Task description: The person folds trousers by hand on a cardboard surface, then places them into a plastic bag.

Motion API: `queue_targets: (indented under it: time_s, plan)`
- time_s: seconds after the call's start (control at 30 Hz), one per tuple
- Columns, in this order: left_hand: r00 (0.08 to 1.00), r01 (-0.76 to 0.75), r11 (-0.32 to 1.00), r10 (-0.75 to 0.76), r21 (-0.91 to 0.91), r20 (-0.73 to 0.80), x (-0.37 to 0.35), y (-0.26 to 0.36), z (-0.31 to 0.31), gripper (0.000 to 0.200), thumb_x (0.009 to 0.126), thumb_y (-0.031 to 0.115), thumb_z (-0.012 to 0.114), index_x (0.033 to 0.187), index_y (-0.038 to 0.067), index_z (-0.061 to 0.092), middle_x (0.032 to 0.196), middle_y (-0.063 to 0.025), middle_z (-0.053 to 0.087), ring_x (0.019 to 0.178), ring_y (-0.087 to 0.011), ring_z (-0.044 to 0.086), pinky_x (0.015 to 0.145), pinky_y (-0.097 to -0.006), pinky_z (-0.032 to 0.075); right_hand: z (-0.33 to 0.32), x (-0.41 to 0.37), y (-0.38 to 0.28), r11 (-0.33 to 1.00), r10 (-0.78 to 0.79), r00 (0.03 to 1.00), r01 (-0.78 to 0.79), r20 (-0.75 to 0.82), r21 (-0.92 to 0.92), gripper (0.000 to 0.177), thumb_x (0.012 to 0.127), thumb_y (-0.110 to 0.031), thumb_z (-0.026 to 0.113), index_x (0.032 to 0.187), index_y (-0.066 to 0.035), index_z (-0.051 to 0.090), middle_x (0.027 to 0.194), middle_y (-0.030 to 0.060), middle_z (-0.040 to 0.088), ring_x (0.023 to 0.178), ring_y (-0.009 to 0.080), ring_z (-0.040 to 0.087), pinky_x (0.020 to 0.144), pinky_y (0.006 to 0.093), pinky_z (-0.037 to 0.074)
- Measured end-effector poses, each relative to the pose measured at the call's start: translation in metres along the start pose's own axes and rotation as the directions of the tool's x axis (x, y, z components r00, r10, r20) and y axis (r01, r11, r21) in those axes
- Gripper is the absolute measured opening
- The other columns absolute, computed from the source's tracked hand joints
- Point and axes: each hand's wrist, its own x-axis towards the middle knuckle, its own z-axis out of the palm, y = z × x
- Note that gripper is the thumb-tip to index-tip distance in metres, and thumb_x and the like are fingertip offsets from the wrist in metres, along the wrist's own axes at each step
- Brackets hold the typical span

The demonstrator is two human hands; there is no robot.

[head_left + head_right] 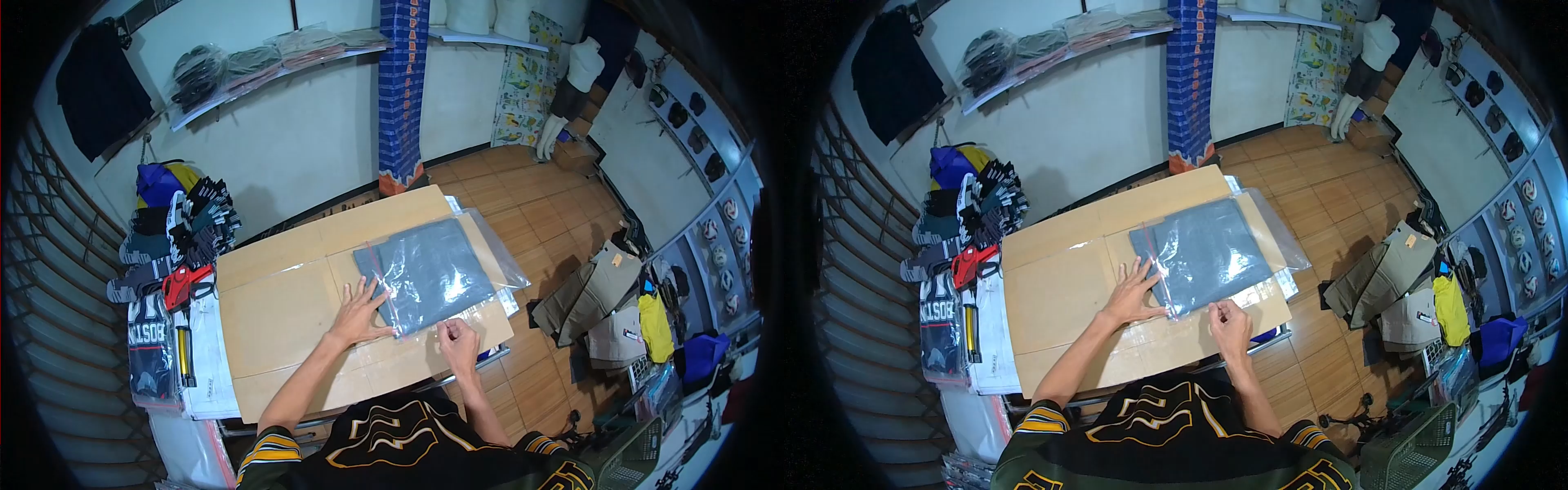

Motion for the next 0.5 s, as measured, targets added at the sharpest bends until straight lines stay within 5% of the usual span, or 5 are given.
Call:
queue_targets:
  time_s: [0.27, 0.33, 0.5]
  plan:
    - [0.990, -0.087, 0.996, 0.090, 0.031, -0.113, 0.066, 0.041, 0.026, 0.105, 0.069, 0.076, 0.072, 0.155, 0.024, 0.039, 0.162, -0.0219, 0.025, 0.150, -0.0473, 0.018, 0.117, -0.0700, 0.010, -0.038, 0.024, 0.019, 0.996, 0.046, 0.999, -0.046, -0.004, 0.073, 0.022, 0.088, -0.018, 0.072, 0.088, 0.004, 0.071, 0.068, 0.0139, 0.070, 0.056, 0.0167, 0.065, 0.055, 0.0324, 0.050]
    - [0.993, -0.069, 0.997, 0.072, 0.036, -0.093, 0.074, 0.054, 0.024, 0.105, 0.070, 0.076, 0.071, 0.155, 0.024, 0.039, 0.163, -0.0212, 0.023, 0.150, -0.0467, 0.018, 0.117, -0.0697, 0.010, -0.048, 0.035, 0.033, 0.997, -0.054, 0.997, 0.057, -0.051, 0.050, 0.018, 0.090, -0.011, 0.071, 0.088, 0.006, 0.069, 0.067, 0.0085, 0.068, 0.055, 0.0092, 0.061, 0.049, 0.0274, 0.049]
    - [0.998, -0.024, 0.998, 0.027, 0.051, -0.063, 0.083, 0.064, 0.023, 0.105, 0.071, 0.076, 0.070, 0.156, 0.024, 0.037, 0.164, -0.0201, 0.020, 0.151, -0.0449, 0.016, 0.117, -0.0689, 0.009, -0.072, 0.061, 0.047, 0.995, 0.021, 0.997, -0.013, -0.077, 0.101, 0.021, 0.086, -0.016, 0.074, 0.088, 0.005, 0.071, 0.067, 0.0135, 0.069, 0.055, 0.0165, 0.063, 0.055, 0.0321, 0.049]
